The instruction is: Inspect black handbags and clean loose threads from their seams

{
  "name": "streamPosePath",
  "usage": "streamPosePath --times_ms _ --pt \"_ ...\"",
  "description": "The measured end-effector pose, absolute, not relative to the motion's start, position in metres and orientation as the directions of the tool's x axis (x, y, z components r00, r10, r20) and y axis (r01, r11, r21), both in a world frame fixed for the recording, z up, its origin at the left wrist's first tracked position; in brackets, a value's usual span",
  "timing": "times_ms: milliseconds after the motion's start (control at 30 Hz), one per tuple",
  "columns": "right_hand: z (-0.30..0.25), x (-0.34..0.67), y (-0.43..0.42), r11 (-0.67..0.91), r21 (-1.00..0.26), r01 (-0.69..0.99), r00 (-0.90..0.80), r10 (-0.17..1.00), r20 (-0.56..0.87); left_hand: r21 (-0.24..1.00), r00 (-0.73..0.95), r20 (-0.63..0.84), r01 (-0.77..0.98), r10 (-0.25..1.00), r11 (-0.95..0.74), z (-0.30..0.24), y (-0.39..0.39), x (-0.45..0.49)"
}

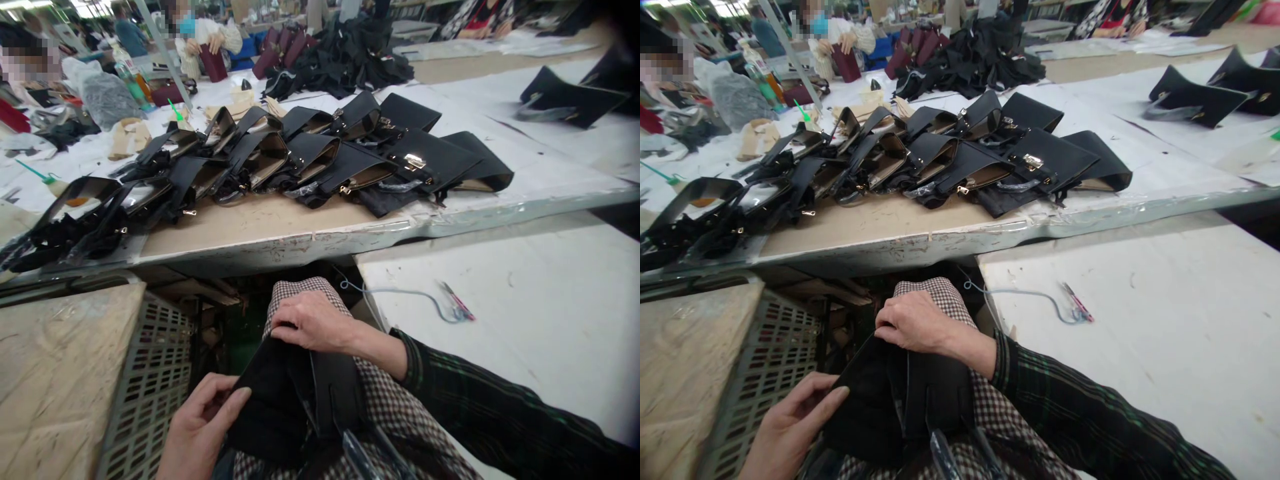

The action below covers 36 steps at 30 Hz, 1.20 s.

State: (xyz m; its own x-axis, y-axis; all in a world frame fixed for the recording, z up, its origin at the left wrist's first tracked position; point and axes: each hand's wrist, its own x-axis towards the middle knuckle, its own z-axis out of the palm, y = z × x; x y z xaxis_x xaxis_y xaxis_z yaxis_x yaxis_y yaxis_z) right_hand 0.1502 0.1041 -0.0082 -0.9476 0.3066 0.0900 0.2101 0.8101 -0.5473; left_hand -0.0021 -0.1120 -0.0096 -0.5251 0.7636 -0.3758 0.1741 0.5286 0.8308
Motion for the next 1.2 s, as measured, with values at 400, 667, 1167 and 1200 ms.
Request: streamPosePath --times_ms 400,667,1167,1200 --pt "-0.008 0.146 0.105 0.814 -0.553 0.179 -0.952 0.285 0.112 0.826 -0.583 -0.559 -0.332 0.590 0.455 -0.010 -0.126 0.015" --pt "-0.011 0.144 0.104 0.806 -0.562 0.184 -0.956 0.279 0.087 0.825 -0.593 -0.552 -0.284 0.586 0.489 -0.020 -0.129 0.012" --pt "0.006 0.161 0.109 0.761 -0.613 0.214 -0.926 0.357 0.120 0.731 -0.229 -0.252 0.592 0.940 0.340 0.000 -0.020 0.000" --pt "0.012 0.169 0.105 0.753 -0.614 0.236 -0.905 0.400 0.143 0.736 -0.238 -0.251 0.583 0.938 0.345 -0.002 -0.021 0.000"
